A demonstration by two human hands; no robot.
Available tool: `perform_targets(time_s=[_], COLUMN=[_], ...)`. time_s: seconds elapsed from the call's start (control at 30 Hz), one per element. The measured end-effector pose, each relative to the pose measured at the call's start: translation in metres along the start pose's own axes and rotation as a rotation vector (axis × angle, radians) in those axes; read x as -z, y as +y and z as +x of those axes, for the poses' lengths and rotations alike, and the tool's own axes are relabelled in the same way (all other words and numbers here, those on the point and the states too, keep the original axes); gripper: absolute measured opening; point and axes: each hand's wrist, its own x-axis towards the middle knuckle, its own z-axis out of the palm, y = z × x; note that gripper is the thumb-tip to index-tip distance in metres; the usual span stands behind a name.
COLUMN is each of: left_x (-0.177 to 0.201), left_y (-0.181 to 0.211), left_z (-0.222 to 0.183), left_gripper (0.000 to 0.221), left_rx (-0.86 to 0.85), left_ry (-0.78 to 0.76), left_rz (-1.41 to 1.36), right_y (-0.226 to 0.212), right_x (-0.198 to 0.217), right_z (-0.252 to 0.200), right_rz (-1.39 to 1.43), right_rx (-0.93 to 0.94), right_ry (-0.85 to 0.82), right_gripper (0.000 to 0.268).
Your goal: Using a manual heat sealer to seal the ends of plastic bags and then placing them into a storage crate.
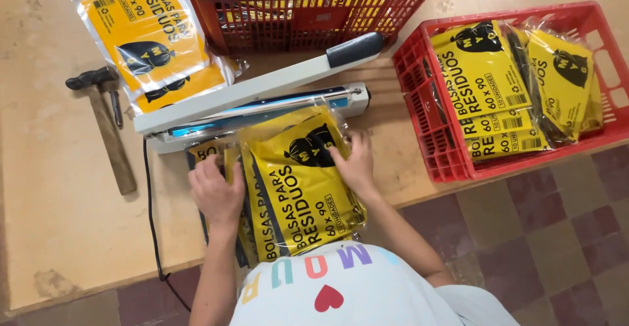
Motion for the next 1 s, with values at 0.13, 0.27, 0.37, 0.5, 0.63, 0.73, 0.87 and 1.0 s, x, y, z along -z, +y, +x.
perform_targets(time_s=[0.13,0.27,0.37,0.5,0.63,0.73,0.87,1.0], left_x=[-0.005,0.009,-0.002,-0.031,-0.044,-0.046,-0.042,-0.046], left_y=[0.017,0.027,0.018,-0.001,-0.011,-0.013,-0.018,-0.023], left_z=[0.005,0.017,0.013,0.010,0.021,0.025,0.026,0.031], left_gripper=[0.029,0.037,0.028,0.019,0.021,0.019,0.018,0.021], left_rx=[-0.079,0.242,0.379,0.372,0.324,0.308,0.435,0.536], left_ry=[-0.036,-0.572,-0.680,-0.424,-0.294,-0.305,-0.355,-0.348], left_rz=[-0.018,-0.201,-0.344,-0.569,-0.593,-0.587,-0.657,-0.646], right_y=[0.041,0.042,0.030,-0.004,0.010,0.001,-0.008,0.009], right_x=[-0.019,-0.013,-0.013,-0.010,-0.045,-0.056,-0.046,-0.055], right_z=[0.020,0.040,0.047,0.056,0.085,0.093,0.083,0.096], right_rz=[0.020,0.095,0.135,0.257,0.362,0.436,0.070,-0.065], right_rx=[-0.073,-0.026,0.105,0.246,0.371,0.364,0.060,-0.038], right_ry=[-0.011,0.001,0.050,0.010,-0.054,-0.199,-0.244,-0.268], right_gripper=[0.034,0.011,0.003,0.001,0.010,0.017,0.018,0.027])
